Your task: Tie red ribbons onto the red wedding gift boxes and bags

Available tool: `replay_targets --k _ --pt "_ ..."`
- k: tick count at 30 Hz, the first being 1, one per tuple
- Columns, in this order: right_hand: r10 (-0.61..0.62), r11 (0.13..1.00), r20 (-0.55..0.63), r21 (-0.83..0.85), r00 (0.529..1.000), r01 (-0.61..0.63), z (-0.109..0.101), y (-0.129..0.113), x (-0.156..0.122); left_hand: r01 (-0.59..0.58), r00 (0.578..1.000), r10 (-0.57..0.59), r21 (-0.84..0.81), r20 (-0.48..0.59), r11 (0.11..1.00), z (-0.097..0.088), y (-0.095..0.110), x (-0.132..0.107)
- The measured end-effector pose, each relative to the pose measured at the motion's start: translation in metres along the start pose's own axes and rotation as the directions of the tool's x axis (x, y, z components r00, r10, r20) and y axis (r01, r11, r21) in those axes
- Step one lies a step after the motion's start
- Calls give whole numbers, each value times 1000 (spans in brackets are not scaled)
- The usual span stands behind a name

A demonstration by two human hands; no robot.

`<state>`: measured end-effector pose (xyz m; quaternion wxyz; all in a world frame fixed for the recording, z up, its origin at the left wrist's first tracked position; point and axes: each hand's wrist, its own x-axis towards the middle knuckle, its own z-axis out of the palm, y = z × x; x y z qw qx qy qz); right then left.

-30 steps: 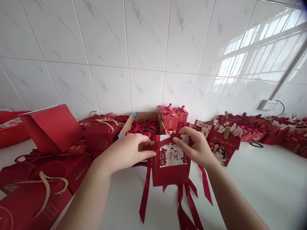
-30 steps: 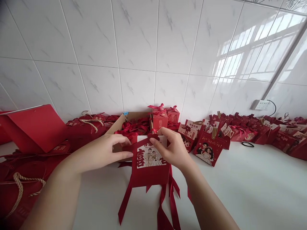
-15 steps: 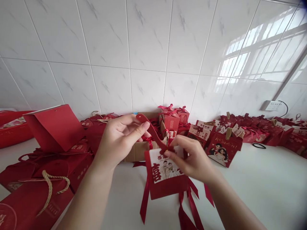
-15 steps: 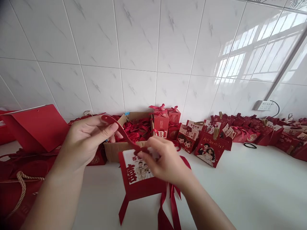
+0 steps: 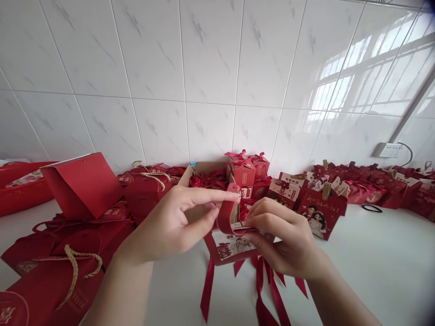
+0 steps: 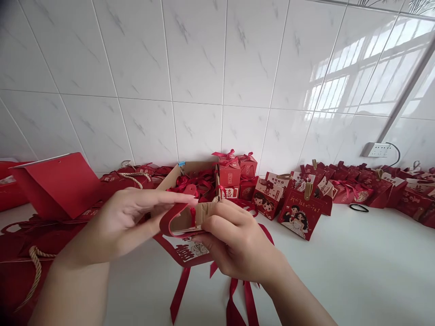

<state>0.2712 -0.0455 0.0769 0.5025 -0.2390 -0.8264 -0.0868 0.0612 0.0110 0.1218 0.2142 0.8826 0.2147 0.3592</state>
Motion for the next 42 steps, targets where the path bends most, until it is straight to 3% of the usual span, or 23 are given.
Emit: replay_targets --k 4,12,18,24,33,39,42 --pt "-18 1000 -3 -11 1000 18 -2 2 0 -66 997 64 47 38 997 4 3 2" --pt "-72 995 -9 -69 997 72 -3 2 -2 125 991 -104 -327 79 937 13 6 6" --pt "-67 994 -24 -85 997 65 -10 2 -5 54 998 -49 -220 26 974 10 10 4" --pt "-83 994 -20 -67 996 82 -7 -1 -2 82 995 -58 -308 86 948 11 12 3" --pt "-78 995 -28 -67 997 76 -11 0 -3 25 993 15 -336 114 941 10 11 2" --pt "-117 986 -48 -127 992 110 -11 1 -2 196 950 -71 -404 304 894 8 12 0" --pt "-147 979 -72 -149 986 135 -11 1 -1 163 955 -52 -370 293 915 8 13 1"
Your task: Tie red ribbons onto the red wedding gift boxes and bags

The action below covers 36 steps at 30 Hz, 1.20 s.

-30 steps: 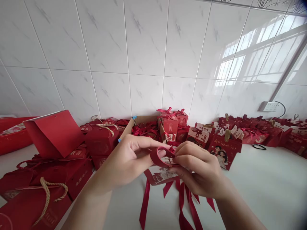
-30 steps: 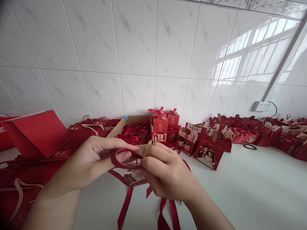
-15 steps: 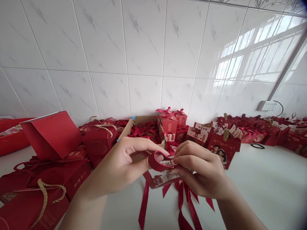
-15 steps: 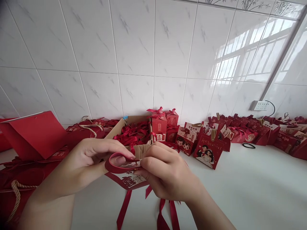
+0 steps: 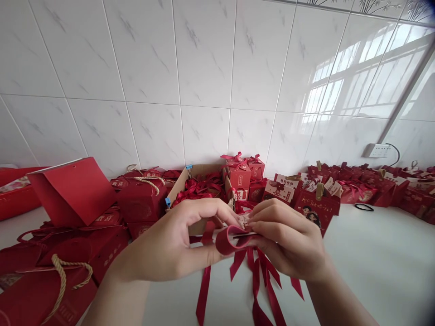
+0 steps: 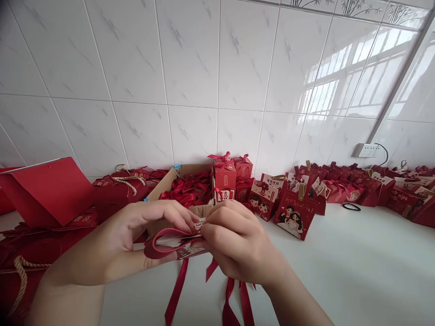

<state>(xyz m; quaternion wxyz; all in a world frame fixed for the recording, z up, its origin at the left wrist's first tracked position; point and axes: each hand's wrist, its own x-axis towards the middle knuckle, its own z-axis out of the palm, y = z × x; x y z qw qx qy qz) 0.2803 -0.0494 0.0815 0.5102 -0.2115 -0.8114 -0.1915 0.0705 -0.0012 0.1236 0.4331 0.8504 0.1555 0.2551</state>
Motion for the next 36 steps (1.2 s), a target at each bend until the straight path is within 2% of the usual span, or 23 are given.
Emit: replay_targets --k 4,7,10,12,16,22,24,28,29,36 --pt "-40 999 -60 -33 997 38 0 0 1 -159 985 160 16 -69 987 6 -4 3" --pt "-34 997 -80 -70 996 28 1 1 1 -222 963 234 103 -130 970 10 -6 7" --pt "38 997 -82 -60 996 -43 2 2 1 -230 939 279 232 -202 945 13 -6 10" --pt "131 990 -95 -35 987 -134 3 1 0 -239 918 316 304 -237 922 14 -7 12" --pt "272 961 -89 -18 958 -275 3 -2 -1 -307 877 432 446 -211 841 13 -15 13" --pt "252 965 -54 94 966 -246 1 -7 3 -371 836 531 573 -136 731 10 -19 11" --pt "243 966 -57 103 968 -236 1 -9 4 -414 803 584 595 -118 689 10 -18 12" --pt "232 969 -77 109 970 -223 2 -10 4 -534 684 724 614 -90 581 9 -17 15" --pt "229 970 -84 104 970 -220 2 -10 4 -540 676 731 615 -91 575 9 -17 16" --pt "211 977 -117 38 970 -208 6 -11 6 -517 703 702 600 -109 611 9 -19 15"
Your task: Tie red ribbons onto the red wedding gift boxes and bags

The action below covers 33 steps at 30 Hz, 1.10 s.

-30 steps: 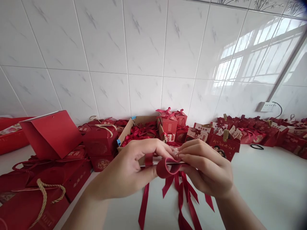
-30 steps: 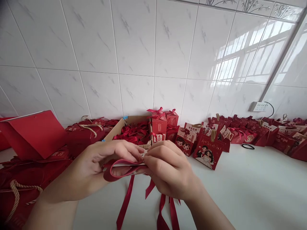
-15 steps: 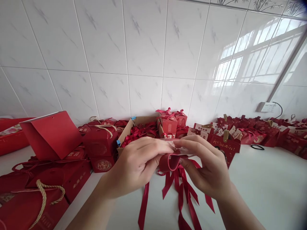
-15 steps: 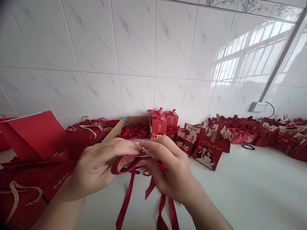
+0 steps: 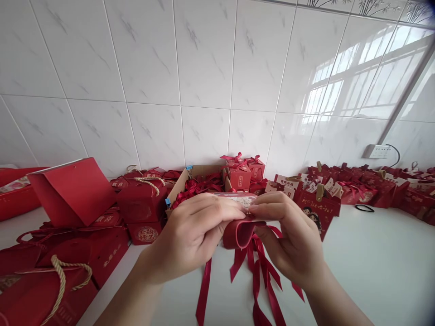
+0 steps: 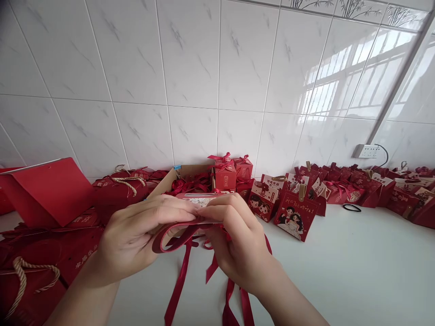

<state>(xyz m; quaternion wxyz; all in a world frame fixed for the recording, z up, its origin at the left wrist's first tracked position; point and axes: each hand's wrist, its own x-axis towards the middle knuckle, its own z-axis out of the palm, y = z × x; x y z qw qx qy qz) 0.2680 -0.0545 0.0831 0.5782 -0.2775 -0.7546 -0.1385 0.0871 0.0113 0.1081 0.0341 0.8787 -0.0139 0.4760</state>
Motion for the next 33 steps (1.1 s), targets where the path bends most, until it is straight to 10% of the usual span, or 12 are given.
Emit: replay_targets --k 16,33 --pt "-10 998 -56 -59 998 6 1 -1 -3 -159 986 153 -110 -62 981 10 -6 2" --pt "87 996 -108 19 990 -86 9 8 -4 142 978 -172 -224 -121 964 26 -5 -3"
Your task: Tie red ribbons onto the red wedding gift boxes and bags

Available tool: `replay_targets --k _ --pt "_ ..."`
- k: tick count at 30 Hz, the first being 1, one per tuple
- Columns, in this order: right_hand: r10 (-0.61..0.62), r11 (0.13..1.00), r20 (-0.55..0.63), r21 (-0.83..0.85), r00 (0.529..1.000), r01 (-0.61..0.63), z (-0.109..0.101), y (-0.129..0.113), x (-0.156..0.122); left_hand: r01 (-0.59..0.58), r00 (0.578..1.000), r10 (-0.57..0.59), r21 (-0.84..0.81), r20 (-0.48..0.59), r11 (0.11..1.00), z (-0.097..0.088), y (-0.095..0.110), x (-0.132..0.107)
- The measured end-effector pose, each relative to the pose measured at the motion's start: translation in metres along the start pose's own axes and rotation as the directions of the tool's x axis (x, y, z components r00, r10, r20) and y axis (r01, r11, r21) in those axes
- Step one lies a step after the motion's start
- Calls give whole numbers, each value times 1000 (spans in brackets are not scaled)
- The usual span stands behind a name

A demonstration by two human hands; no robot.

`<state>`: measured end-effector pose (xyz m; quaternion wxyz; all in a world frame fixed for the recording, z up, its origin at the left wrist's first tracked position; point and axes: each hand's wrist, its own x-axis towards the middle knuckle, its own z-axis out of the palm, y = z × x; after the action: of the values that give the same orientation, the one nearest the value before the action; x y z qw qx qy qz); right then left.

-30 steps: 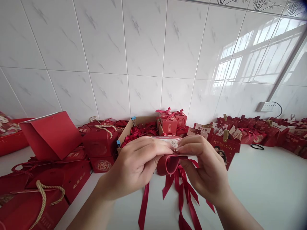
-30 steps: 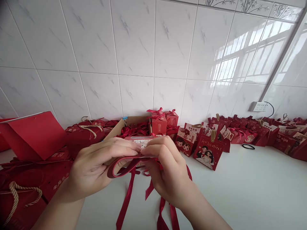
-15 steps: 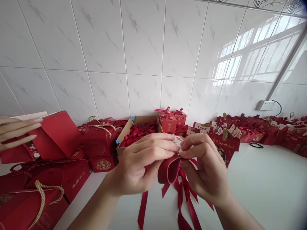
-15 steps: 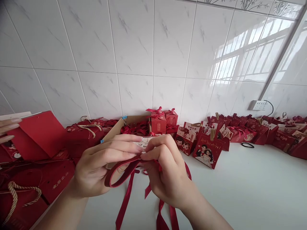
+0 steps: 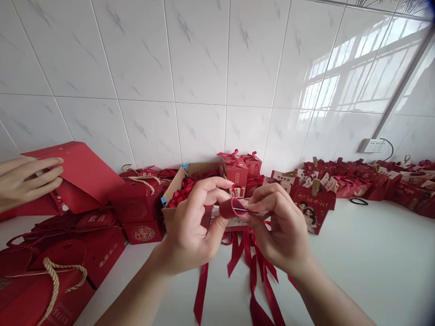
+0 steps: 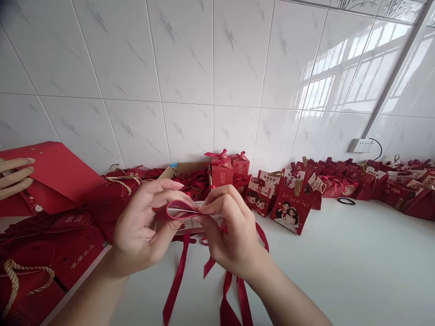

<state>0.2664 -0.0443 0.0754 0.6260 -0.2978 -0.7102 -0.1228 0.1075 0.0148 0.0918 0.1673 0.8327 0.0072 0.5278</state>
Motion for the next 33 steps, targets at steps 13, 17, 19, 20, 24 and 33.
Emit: replay_targets --k 13,17,19,20,24,33 --pt "293 940 119 147 949 -308 -4 19 3 205 961 -173 136 -216 969 1 -4 2" --pt "508 696 383 345 771 -630 -15 20 7 245 949 -237 13 -207 969 0 1 1" --pt "530 508 527 430 664 -746 -17 21 8 257 955 -254 3 -152 966 3 3 0" --pt "542 439 560 446 626 -780 -17 23 9 258 959 -254 12 -129 966 5 3 0" --pt "763 382 350 434 544 -816 -31 38 12 220 963 -210 44 -172 974 1 1 2" --pt "73 943 -921 -61 383 -327 -155 117 11 198 956 -186 35 -227 979 -18 9 7"
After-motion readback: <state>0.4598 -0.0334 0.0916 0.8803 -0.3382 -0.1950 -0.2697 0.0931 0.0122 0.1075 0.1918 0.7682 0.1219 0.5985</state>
